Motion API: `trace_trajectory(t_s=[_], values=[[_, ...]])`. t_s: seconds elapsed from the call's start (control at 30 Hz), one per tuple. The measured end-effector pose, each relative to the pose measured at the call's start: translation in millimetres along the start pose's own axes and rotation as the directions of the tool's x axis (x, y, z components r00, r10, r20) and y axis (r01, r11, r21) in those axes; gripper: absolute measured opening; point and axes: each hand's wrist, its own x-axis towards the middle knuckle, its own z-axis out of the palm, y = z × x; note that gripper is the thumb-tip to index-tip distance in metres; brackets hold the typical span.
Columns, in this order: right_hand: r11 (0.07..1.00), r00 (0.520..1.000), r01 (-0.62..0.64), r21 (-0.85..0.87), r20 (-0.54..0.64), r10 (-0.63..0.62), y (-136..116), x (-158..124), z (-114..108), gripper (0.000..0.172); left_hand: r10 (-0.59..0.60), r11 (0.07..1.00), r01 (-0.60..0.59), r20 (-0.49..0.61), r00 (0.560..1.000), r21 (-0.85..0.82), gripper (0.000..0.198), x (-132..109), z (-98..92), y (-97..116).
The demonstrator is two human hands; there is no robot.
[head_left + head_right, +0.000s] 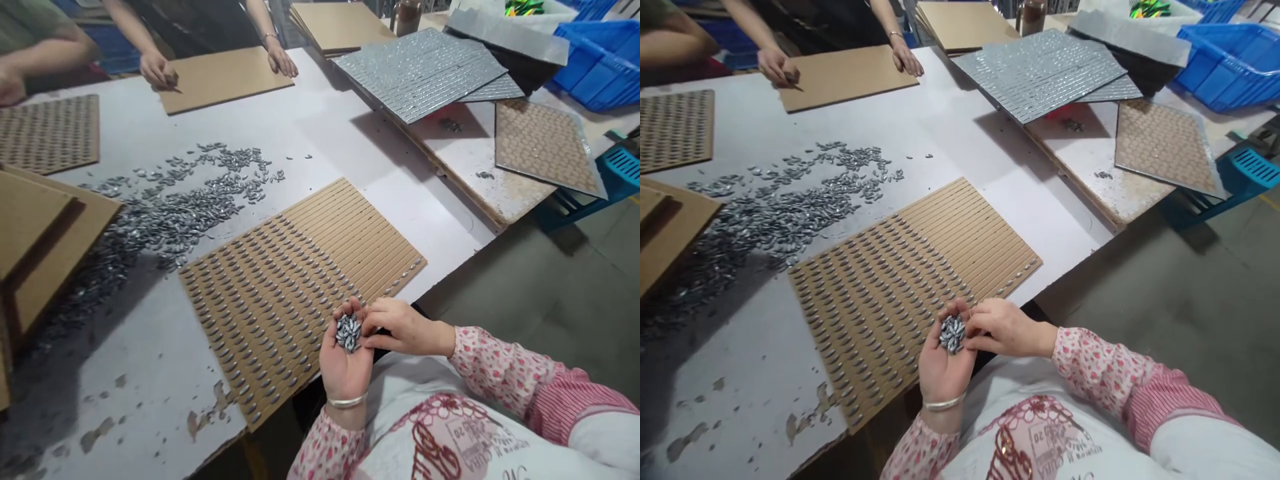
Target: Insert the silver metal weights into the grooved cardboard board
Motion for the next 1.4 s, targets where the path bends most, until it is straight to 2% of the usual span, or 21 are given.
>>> trace_trajectory(t_s=[0.1, 0.2, 0.3, 0.37, 0.43, 0.53, 0.63, 0.73, 1.0, 1.2, 1.3, 1.4], values=[[0.999, 0.999, -0.002, 0.046, 0.039, 0.000, 2.2, -4.7, 3.1, 0.017, -0.007, 0.999, 0.008, -0.003, 1.000, 0.032, 0.033, -0.7, -6.6, -2.5], [0.990, 0.997, -0.025, 0.137, 0.080, 0.014, 7.8, -9.1, -5.5, 0.018, -0.008, 0.996, 0.011, -0.025, 1.000, 0.089, 0.031, -3.1, -10.0, -3.4], [0.962, 0.981, -0.180, 0.205, -0.035, 0.191, 23.5, -13.0, -20.8, 0.021, 0.001, 0.981, 0.005, -0.026, 1.000, 0.195, 0.021, -7.4, -10.8, -4.2], [0.921, 0.927, -0.316, 0.227, -0.132, 0.350, 37.3, -13.8, -29.7, 0.020, -0.026, 0.956, 0.021, 0.013, 1.000, 0.291, 0.011, -10.3, -11.8, -6.2], [0.887, 0.892, -0.390, 0.246, -0.137, 0.430, 48.7, -12.1, -34.1, 0.019, -0.058, 0.921, 0.037, 0.043, 0.997, 0.388, 0.008, -11.9, -13.7, -9.7], [0.908, 0.913, -0.372, 0.193, -0.100, 0.396, 55.2, -4.7, -31.3, 0.018, -0.073, 0.865, 0.039, 0.049, 0.996, 0.500, 0.016, -11.0, -16.8, -16.2], [0.949, 0.937, -0.314, 0.003, -0.160, 0.311, 52.9, 5.2, -22.1, 0.016, -0.091, 0.832, 0.053, 0.043, 0.995, 0.553, 0.019, -8.3, -18.2, -20.4], [0.943, 0.940, -0.308, -0.122, -0.193, 0.282, 50.9, 11.6, -12.7, 0.017, -0.117, 0.833, 0.076, 0.040, 0.992, 0.548, 0.015, -6.1, -18.0, -20.7], [0.888, 0.919, -0.369, -0.275, -0.248, 0.305, 56.2, 9.7, -1.1, 0.018, -0.123, 0.870, 0.091, 0.034, 0.992, 0.484, 0.013, -4.3, -17.9, -18.6], [0.878, 0.913, -0.381, -0.289, -0.270, 0.308, 57.6, 9.7, 2.5, 0.017, -0.097, 0.885, 0.120, -0.074, 0.992, 0.450, 0.010, -2.4, -17.4, -20.7], [0.904, 0.902, -0.380, -0.193, -0.295, 0.316, 52.7, 7.7, -4.0, 0.016, -0.082, 0.896, 0.124, -0.115, 0.990, 0.427, 0.007, -1.4, -15.5, -21.4], [0.965, 0.953, -0.249, -0.078, -0.195, 0.230, 40.9, 3.6, -17.0, 0.017, -0.050, 0.900, 0.096, -0.118, 0.992, 0.424, 0.007, -0.2, -13.4, -23.1]])
